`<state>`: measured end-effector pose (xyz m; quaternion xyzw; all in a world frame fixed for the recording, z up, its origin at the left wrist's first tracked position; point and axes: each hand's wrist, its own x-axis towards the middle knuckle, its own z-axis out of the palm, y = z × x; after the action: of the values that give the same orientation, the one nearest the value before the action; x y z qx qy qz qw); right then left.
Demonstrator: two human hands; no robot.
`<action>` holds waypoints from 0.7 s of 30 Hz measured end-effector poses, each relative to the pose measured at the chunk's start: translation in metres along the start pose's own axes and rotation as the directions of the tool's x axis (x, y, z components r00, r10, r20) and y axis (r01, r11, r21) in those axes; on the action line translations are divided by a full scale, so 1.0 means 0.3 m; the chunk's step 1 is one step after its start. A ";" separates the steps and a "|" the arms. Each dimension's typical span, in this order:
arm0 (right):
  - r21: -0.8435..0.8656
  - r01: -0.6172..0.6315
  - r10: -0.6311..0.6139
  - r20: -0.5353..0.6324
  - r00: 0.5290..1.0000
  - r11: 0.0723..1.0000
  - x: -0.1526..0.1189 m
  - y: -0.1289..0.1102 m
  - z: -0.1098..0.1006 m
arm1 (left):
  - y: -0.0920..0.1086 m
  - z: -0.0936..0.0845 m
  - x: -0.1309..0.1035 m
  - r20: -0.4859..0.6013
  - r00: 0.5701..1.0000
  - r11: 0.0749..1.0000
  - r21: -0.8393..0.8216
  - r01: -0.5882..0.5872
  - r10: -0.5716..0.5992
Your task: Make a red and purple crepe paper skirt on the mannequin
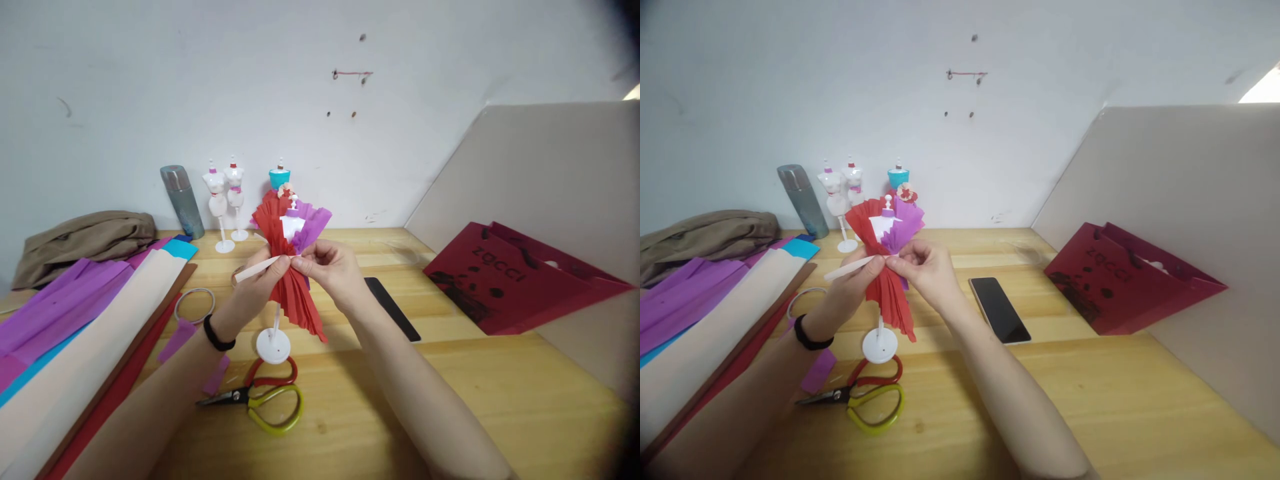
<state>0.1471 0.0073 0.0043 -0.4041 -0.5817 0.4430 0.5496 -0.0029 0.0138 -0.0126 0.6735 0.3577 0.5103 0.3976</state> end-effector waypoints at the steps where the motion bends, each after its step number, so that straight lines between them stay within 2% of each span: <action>1: 0.003 -0.001 0.001 0.003 1.000 1.000 0.000 -0.001 0.001 | 0.005 0.001 0.000 -0.002 1.000 1.000 -0.015 0.000 0.000; 8: 0.001 -0.012 0.012 0.020 1.000 1.000 -0.003 -0.004 0.001 | 0.013 0.006 -0.001 0.038 0.998 0.997 -0.067 -0.046 0.049; 17: 0.010 0.001 -0.002 0.004 1.000 1.000 -0.001 0.000 0.008 | -0.001 0.001 -0.003 0.026 0.986 0.982 0.095 -0.165 0.163; 21: -0.025 0.013 -0.013 -0.005 1.000 1.000 -0.002 0.000 0.009 | 0.002 0.004 -0.004 0.040 0.986 0.976 0.137 -0.169 0.165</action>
<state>0.1443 0.0066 0.0040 -0.4083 -0.5885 0.4311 0.5487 -0.0022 0.0121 -0.0127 0.7345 0.3292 0.5058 0.3102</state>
